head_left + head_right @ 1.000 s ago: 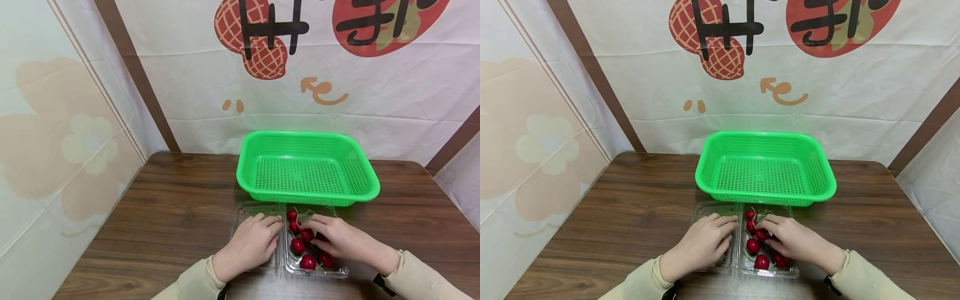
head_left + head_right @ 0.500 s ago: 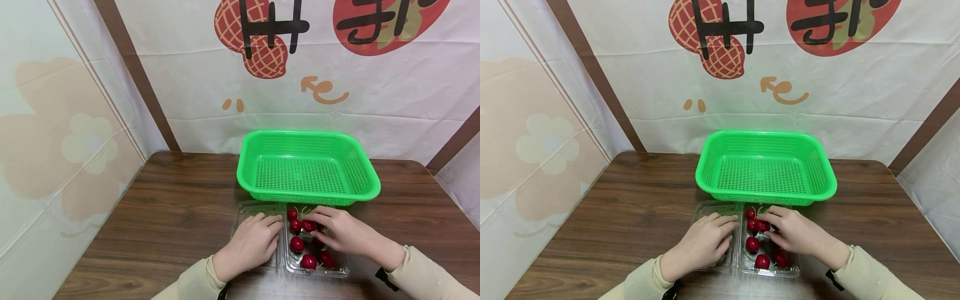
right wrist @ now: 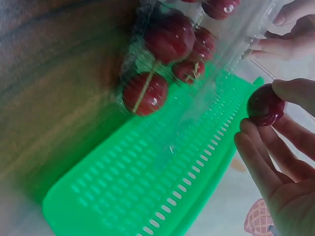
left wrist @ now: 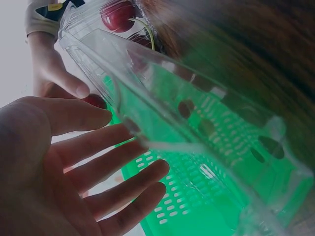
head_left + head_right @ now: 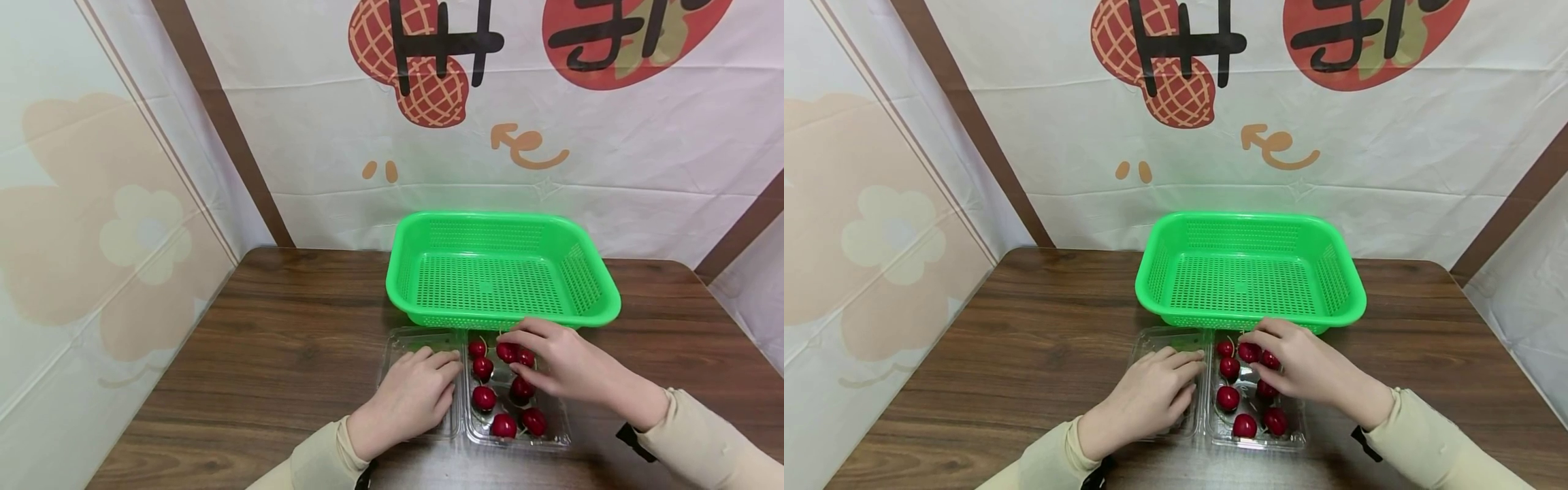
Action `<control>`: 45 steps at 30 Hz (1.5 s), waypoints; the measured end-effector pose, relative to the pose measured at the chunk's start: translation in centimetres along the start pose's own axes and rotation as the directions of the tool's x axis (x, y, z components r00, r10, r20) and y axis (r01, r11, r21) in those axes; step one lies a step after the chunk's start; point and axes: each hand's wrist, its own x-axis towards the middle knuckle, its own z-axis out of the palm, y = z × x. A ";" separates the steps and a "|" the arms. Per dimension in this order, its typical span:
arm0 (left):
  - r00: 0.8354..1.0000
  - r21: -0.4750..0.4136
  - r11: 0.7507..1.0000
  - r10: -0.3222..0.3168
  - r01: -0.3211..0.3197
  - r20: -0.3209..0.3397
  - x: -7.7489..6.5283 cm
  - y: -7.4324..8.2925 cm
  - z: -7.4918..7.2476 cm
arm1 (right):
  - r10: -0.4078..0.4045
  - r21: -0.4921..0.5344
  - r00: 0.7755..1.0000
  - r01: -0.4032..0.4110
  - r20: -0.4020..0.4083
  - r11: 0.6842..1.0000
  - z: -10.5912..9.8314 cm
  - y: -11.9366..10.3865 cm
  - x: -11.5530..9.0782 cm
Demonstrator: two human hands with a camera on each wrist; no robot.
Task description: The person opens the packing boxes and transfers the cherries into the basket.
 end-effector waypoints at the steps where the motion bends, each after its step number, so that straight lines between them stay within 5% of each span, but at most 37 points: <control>1: 1.000 0.001 1.000 0.001 -0.001 -0.002 0.0 0.0 0.0 | -0.004 -0.003 1.000 0.004 -0.009 1.000 -0.1 0.0 0.1; 45: 1.000 -0.005 1.000 -0.002 0.002 0.007 -0.1 -0.1 0.0 | -0.011 -0.066 1.000 0.011 -0.004 0.998 -2.9 4.0 5.8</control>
